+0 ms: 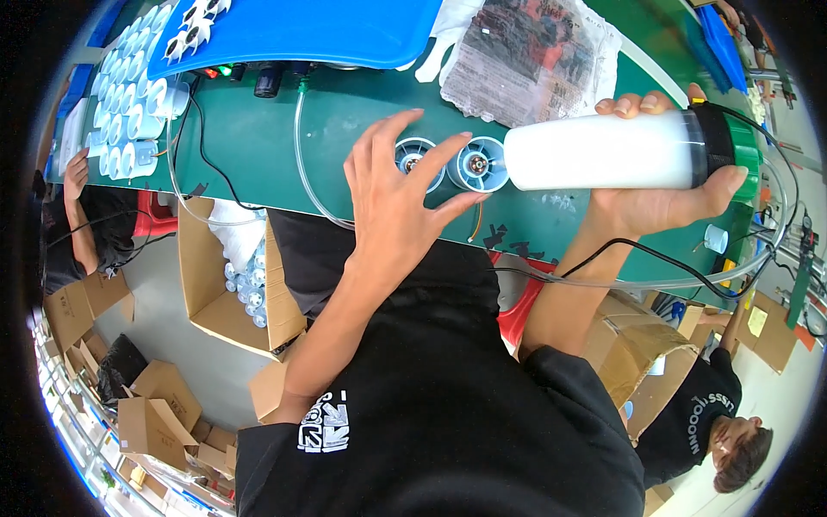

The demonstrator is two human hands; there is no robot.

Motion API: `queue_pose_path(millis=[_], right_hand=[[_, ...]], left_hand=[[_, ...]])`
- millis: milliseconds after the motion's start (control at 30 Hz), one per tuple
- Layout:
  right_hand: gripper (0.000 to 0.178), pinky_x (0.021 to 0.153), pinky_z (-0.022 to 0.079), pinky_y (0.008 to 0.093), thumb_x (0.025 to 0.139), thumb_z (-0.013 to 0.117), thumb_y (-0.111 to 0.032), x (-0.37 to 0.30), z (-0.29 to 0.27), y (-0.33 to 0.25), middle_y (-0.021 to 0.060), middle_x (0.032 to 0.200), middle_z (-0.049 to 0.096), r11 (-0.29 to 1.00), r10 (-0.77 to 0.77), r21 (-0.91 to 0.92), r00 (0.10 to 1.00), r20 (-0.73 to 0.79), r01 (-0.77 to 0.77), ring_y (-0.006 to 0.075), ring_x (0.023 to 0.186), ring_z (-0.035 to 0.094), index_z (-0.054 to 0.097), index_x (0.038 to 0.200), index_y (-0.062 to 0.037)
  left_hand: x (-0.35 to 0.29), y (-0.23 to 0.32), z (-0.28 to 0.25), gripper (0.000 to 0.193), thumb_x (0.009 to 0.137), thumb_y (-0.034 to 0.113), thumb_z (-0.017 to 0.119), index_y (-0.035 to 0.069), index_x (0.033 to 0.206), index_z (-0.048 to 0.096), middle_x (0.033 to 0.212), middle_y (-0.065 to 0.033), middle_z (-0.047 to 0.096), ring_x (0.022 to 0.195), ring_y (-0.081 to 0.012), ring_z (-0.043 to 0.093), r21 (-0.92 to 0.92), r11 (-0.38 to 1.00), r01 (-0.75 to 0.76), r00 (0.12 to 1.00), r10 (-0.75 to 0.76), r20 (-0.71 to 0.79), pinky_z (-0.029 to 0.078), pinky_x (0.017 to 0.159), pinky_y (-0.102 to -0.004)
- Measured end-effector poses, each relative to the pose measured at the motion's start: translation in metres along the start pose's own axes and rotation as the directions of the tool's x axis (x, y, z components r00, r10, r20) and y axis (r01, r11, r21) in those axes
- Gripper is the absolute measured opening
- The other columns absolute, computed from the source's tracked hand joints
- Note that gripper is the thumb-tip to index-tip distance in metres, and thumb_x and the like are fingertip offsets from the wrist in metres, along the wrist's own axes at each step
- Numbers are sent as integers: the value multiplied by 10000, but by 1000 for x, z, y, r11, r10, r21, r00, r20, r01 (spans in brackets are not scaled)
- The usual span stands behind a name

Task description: The person applies adhesive to small circular plastic housings using an adhesive dispenser, then inserts white components into the housings by hand at an assembly station.

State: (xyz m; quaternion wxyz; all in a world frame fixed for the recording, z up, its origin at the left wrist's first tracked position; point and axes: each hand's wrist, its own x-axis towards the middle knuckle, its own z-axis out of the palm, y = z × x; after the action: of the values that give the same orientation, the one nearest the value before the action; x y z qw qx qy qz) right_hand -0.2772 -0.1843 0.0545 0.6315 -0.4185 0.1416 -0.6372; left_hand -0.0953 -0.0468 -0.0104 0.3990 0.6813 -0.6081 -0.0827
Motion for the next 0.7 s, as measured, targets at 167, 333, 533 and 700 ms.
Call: queue_pose_path(millis=[167,333,533,700], right_hand=[[870,724,486,502,802,513,-744,1,-5,4,161,851,615,1000,-3,-29,1000,-27,2,319,754,585,479,1258,-4],[862,740,465,489,786,544,-736,0,-10,5,161,876,602,1000,5,-28,1000,-5,-5,307,785,570,508,1248,-9],[863,755,448,477,773,567,-734,-1,-9,5,169,918,593,999,6,-50,999,45,-4,306,828,560,538,1246,-12],[871,753,457,480,778,553,-738,-1,-8,5,175,913,596,997,-7,-82,1000,13,8,313,818,562,534,1254,-9]], left_hand=[[1,1,1,566,641,319,866,217,1167,685,1291,-139,485,1202,-337,433,-19,1000,24,1000,-23,4,336,993,-455],[0,0,1,576,633,321,870,216,1168,684,1274,-139,492,1183,-335,450,-27,999,20,1000,-20,-4,342,981,-452],[-1,-1,1,576,635,327,869,216,1170,685,1264,-137,496,1180,-333,452,-14,1000,20,1000,-20,-2,345,977,-457],[0,0,1,561,637,332,866,216,1159,693,1257,-137,500,1168,-330,458,-17,1000,24,1000,-24,-5,349,972,-457]])
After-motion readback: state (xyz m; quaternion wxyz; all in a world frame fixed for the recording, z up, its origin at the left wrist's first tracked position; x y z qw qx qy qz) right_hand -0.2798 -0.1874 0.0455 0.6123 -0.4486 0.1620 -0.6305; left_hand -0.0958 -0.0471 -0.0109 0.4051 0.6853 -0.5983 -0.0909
